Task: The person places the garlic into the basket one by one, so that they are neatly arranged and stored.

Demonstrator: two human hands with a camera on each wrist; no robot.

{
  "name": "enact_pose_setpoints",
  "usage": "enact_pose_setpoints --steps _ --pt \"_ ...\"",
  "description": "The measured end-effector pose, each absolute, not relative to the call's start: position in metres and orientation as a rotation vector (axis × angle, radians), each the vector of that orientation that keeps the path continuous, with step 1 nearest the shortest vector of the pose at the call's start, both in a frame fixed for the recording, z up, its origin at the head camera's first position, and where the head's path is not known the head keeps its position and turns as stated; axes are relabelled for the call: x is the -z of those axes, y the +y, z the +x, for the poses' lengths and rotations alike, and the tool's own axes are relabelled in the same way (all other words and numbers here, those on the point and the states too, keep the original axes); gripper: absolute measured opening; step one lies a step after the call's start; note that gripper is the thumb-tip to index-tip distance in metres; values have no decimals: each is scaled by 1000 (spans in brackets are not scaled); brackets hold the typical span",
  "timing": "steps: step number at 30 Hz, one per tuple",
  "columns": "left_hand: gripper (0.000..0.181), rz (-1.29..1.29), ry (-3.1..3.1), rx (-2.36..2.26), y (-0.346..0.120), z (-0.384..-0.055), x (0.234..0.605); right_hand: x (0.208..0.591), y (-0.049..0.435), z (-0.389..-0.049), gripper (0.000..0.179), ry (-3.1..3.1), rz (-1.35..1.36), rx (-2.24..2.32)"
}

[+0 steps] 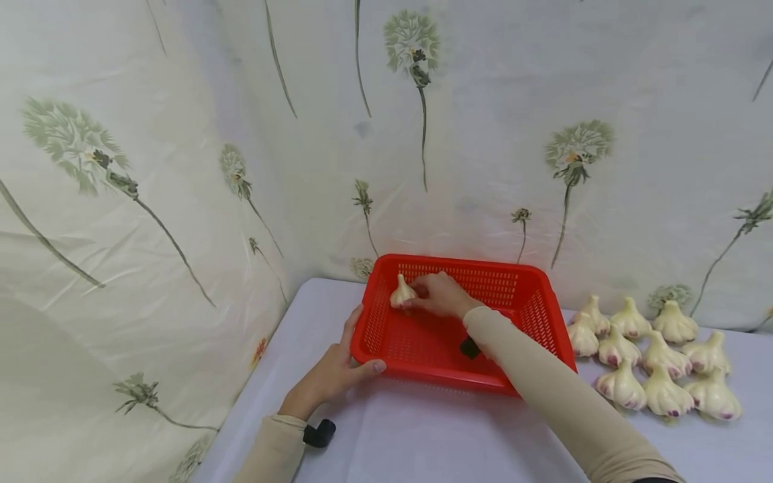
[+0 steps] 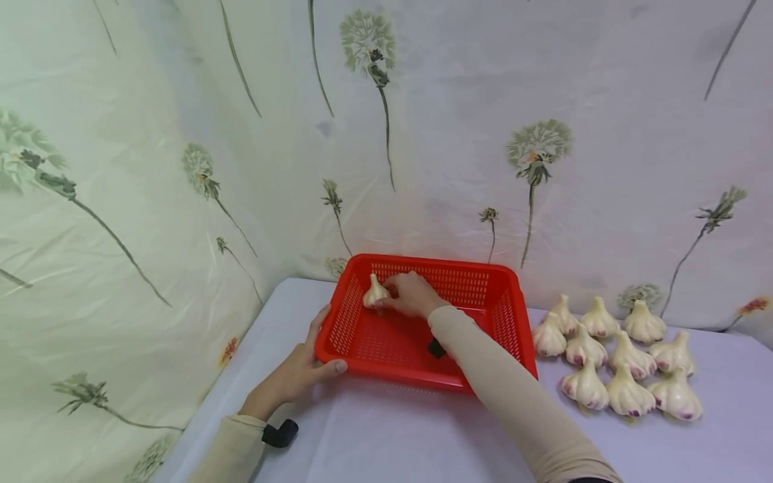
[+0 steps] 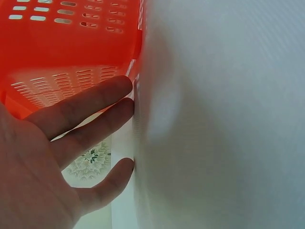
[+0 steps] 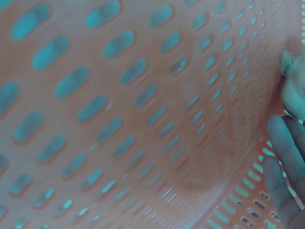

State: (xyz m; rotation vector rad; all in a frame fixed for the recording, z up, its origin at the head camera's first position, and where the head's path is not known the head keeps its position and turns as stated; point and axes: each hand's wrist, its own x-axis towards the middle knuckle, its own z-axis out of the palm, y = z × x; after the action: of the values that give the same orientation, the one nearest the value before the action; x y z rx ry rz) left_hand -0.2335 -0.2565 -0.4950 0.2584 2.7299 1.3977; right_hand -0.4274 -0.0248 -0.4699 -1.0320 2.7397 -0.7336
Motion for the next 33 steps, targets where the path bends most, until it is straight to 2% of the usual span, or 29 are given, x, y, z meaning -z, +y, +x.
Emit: enact_pose_setpoints --steps 14,21,28,33 --pt "104 244 2722 -1409 -250 -233 492 458 -19 -424 40 2745 -941 694" --pt "104 245 2726 -1399 -249 -233 494 443 1 -426 42 2783 -947 577" --pt "105 227 2749 -1373 -254 -232 492 403 34 -423 37 2794 -961 565" --pt "105 224 2757 -1371 -253 -231 493 367 70 -409 42 2849 -981 531"
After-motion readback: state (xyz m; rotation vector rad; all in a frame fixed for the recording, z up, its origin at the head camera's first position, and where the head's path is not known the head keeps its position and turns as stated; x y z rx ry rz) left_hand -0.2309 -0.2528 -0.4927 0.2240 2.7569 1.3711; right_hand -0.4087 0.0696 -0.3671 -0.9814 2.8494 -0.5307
